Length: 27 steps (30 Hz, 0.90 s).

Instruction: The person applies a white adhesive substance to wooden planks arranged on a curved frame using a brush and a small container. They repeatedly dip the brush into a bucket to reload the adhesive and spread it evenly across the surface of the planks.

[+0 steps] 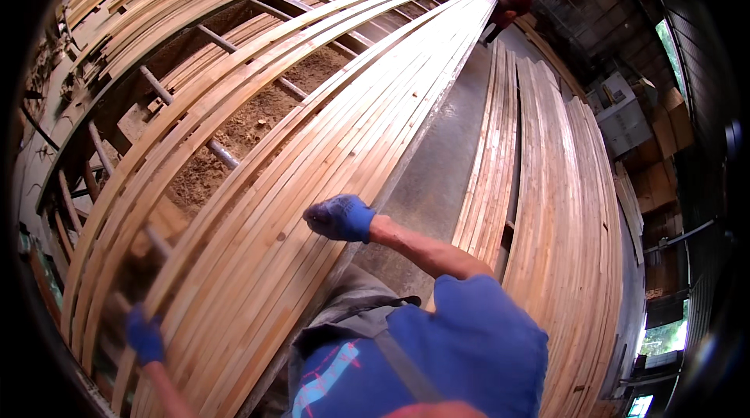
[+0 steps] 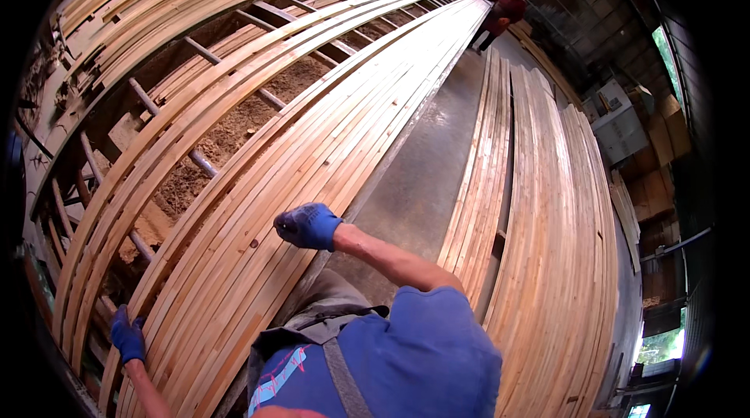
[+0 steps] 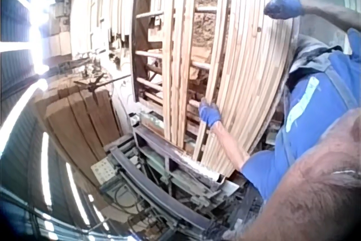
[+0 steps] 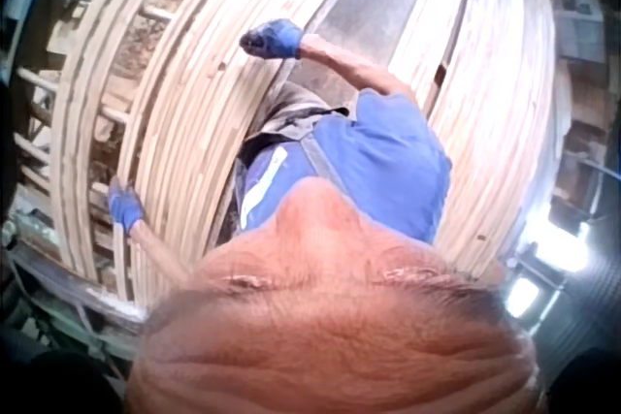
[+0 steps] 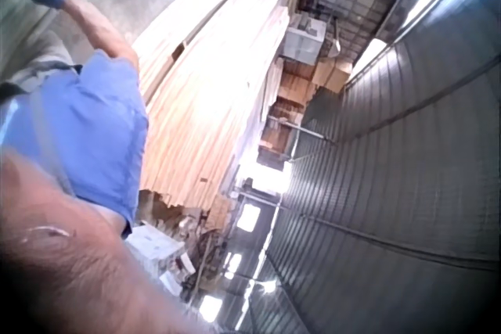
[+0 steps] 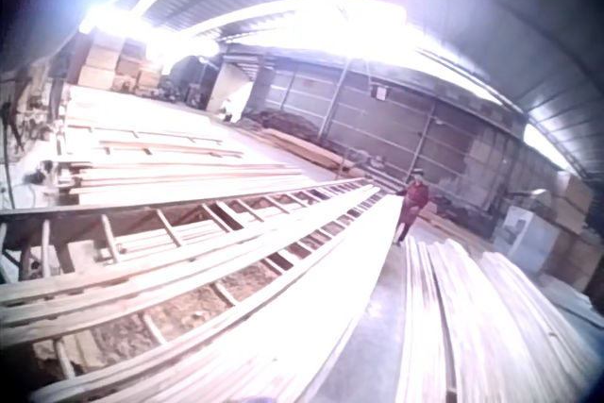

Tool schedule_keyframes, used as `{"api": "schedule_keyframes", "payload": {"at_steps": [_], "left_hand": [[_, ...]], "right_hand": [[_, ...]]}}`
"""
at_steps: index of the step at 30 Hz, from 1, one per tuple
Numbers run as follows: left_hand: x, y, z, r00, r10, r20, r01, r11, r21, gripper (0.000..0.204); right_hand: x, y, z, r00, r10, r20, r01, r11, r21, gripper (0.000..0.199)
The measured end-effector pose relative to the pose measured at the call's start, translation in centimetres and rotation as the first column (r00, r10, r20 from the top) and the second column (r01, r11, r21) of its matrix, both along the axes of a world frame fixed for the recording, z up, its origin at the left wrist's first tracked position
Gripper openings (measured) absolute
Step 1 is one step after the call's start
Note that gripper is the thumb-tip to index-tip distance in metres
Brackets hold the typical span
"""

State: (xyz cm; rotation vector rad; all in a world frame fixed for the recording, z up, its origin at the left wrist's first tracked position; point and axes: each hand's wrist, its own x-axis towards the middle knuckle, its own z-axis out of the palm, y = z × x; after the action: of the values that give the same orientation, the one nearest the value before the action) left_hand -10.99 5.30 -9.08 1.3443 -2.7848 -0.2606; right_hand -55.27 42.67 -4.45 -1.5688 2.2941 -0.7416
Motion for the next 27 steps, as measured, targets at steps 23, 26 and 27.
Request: {"api": "schedule_keyframes", "payload": {"at_steps": [23,26,27], "left_hand": [[1.9,-4.0,-1.4,0.904,0.002,0.427,0.032,0.997,-0.072,0.080],[-9.1,1.7,2.5,0.767,0.098,0.634,0.088,0.963,-0.256,0.049],[-13.2,4.8,2.1,0.721,0.160,0.674,0.072,0.950,-0.303,0.040]], "right_hand": [[-21.4,10.0,-8.2,0.636,-0.611,-0.471,0.717,0.694,0.066,0.059],[-20.8,12.6,-13.1,0.666,-0.625,-0.408,0.640,0.759,-0.117,0.058],[-21.6,13.6,-12.5,0.767,-0.597,-0.236,0.583,0.802,-0.134,0.056]]}}
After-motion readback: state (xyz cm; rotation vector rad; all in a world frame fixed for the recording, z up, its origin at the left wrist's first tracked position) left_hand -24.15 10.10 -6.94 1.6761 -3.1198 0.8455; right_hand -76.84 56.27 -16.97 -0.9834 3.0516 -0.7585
